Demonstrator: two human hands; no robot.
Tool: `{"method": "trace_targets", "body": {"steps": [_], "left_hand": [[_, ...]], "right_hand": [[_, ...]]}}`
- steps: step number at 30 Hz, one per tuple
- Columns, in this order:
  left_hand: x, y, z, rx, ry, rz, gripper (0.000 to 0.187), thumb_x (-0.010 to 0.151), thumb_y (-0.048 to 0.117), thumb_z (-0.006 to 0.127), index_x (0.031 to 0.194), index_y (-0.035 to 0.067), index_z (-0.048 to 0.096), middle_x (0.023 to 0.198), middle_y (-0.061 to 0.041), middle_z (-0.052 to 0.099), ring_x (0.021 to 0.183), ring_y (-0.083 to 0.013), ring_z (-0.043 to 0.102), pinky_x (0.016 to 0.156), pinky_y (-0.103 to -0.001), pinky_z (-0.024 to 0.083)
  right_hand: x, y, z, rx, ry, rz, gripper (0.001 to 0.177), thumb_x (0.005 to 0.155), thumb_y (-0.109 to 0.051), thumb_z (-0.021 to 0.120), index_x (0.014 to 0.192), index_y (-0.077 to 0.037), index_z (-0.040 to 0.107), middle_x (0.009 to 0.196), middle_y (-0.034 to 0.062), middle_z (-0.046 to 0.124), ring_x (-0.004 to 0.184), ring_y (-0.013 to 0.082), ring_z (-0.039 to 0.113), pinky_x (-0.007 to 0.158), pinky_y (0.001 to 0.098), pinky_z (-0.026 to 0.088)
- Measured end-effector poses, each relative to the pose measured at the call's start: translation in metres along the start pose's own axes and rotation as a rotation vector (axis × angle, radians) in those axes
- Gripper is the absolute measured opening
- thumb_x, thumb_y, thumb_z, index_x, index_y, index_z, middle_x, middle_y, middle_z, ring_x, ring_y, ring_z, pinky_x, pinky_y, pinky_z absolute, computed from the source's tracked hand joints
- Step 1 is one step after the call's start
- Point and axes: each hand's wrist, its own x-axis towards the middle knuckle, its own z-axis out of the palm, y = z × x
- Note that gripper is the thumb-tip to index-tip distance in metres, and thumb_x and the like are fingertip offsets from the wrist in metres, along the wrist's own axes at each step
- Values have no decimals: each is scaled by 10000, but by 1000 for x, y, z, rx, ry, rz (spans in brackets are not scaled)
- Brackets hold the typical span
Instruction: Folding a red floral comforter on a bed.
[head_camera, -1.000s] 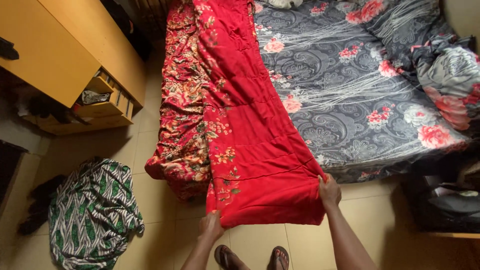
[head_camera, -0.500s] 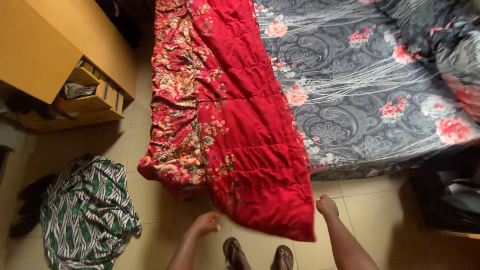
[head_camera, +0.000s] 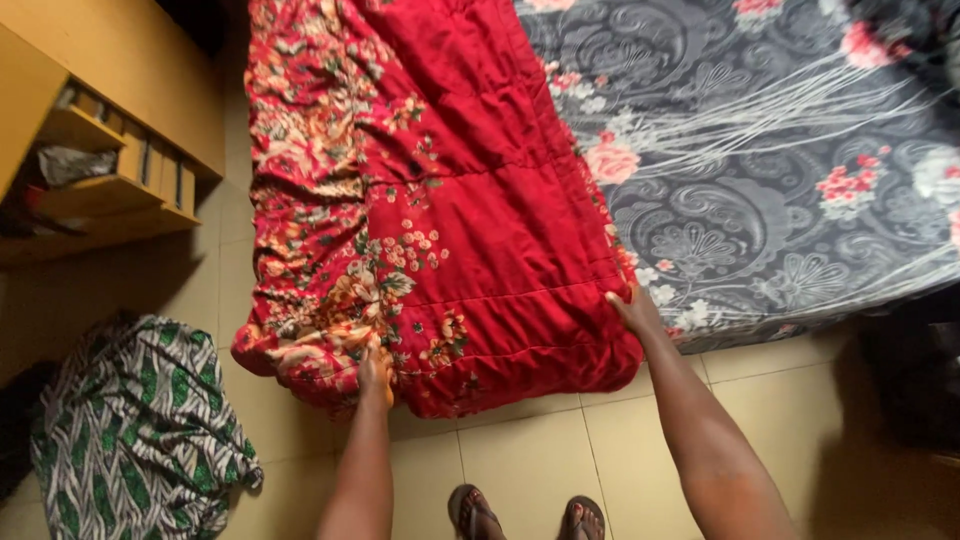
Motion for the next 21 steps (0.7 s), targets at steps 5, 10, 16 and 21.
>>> {"method": "trace_targets", "body": {"steps": [5, 10, 16, 21], "left_hand": [[33, -24, 13, -70, -54, -58, 635, 1037, 463, 480, 1565, 129, 370, 1646, -181, 354, 1496, -382, 359, 1216, -556, 261], [6, 1, 36, 289, 25, -143, 699, 970, 557, 586, 1492, 95, 521, 1522, -130, 538, 1385, -315, 483, 1166, -555, 350], [6, -4, 26, 170, -284, 30, 613, 842, 317, 788, 1378, 136, 554, 1297, -1, 689, 1196, -168, 610, 1105, -401, 322], [10, 31, 1, 89, -324, 112, 426, 897, 282, 785, 1248, 70, 669, 1096, -6, 718, 1026, -175, 628, 996, -373, 447]], "right_hand": [[33, 29, 32, -2, 90, 145, 903, 721, -674, 851, 1274, 0, 616, 1126, 282, 693, 1066, 428, 668, 882, 496, 526], [7, -18, -19, 398, 225, 149, 604, 814, -569, 749, 1148, -65, 754, 1132, 208, 784, 1057, 376, 723, 921, 446, 543], [50, 57, 23, 19, 320, 45, 531, 915, -490, 738, 1167, -24, 725, 1161, 275, 701, 1099, 456, 648, 953, 505, 501], [33, 17, -4, -10, 195, 204, 595, 983, -552, 653, 1197, 2, 654, 1168, 341, 663, 1112, 519, 613, 931, 557, 479]]}}
